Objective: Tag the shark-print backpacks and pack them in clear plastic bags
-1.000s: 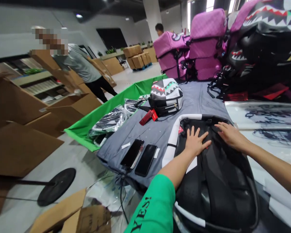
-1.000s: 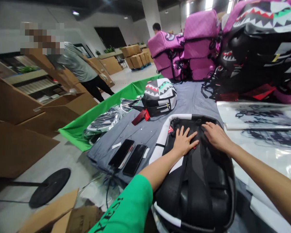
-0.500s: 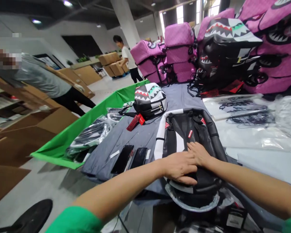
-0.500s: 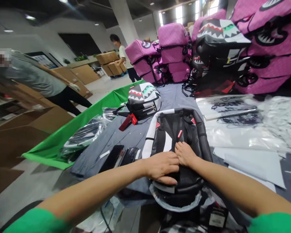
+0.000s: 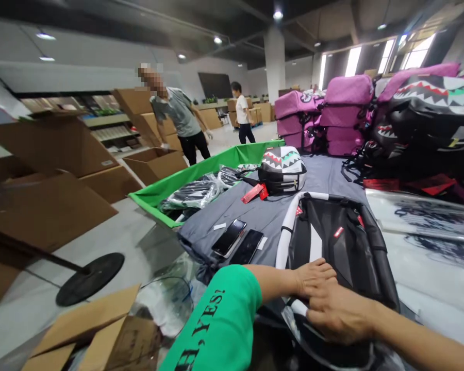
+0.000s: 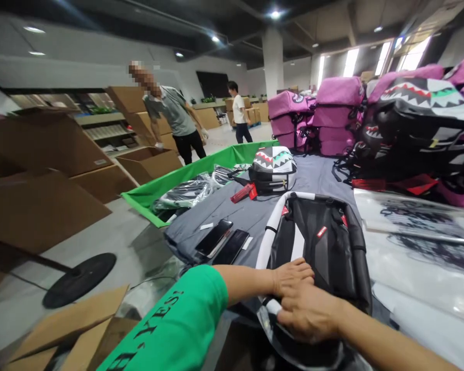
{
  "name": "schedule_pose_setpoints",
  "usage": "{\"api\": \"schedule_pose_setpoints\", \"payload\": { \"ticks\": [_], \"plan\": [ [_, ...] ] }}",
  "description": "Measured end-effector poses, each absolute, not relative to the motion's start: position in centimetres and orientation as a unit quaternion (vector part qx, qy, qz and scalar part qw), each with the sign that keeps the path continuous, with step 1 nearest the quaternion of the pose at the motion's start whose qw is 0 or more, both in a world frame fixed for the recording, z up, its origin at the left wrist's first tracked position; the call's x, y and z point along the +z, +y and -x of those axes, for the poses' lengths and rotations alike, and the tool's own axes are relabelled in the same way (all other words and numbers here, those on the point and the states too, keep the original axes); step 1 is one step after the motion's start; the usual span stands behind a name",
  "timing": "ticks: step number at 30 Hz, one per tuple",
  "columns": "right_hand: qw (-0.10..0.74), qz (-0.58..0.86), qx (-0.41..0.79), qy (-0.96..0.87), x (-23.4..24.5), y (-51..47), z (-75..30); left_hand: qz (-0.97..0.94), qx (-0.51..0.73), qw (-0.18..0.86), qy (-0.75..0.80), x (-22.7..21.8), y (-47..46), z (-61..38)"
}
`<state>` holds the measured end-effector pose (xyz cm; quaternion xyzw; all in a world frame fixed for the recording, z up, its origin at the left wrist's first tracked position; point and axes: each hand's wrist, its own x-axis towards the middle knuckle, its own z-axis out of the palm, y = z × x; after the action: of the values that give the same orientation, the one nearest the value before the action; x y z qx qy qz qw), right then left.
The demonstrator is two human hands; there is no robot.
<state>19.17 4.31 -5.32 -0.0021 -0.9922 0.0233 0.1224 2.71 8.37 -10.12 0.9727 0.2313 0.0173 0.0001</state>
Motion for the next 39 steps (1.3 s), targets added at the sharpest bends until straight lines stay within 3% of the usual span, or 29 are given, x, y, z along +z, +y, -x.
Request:
{"api": "schedule_pose_setpoints", "payload": {
  "ticks": [3, 9, 13, 19, 23, 26, 29, 32, 35, 39],
  "plan": [
    [0.054, -0.027, 0.084, -0.995, -6.3, 3.5, -18.5, -0.922, 0.073, -0.004, 0.380, -10.1, 8.0, -1.7],
    [0.191, 0.108, 0.082, -0.972, -10.2, 6.0, -18.4, -0.881, 0.104, 0.063, 0.457, -12.0, 8.1, -0.6],
    [0.218, 0.144, 0.026, -0.965, -11.1, 6.1, -17.9, -0.871, 0.092, 0.086, 0.475, -11.7, 8.0, -0.9],
    [0.335, 0.245, -0.148, -0.898, -4.8, 6.6, -21.2, -0.860, 0.072, 0.165, 0.478, -10.2, 2.7, -0.7],
    [0.389, 0.452, -0.221, -0.772, -0.4, 10.5, -24.1, -0.864, 0.046, 0.195, 0.462, -9.0, 0.4, 0.3],
    [0.343, 0.551, -0.188, -0.737, -4.0, 13.2, -23.9, -0.875, 0.016, 0.191, 0.445, -7.1, 1.5, 0.4],
    [0.280, 0.526, -0.146, -0.789, -11.0, 14.5, -22.4, -0.879, -0.019, 0.164, 0.448, -4.3, 5.1, -0.2],
    [0.248, 0.517, -0.129, -0.809, -15.7, 14.8, -22.1, -0.868, 0.051, 0.086, 0.486, -2.5, 9.8, -1.2],
    [0.246, 0.517, -0.130, -0.810, -16.8, 15.0, -22.9, -0.837, 0.152, 0.000, 0.526, -4.3, 13.5, -1.8],
    [0.269, 0.500, -0.131, -0.813, -16.2, 14.9, -23.2, -0.792, 0.124, 0.066, 0.594, -9.0, 15.6, -1.5]
  ]
}}
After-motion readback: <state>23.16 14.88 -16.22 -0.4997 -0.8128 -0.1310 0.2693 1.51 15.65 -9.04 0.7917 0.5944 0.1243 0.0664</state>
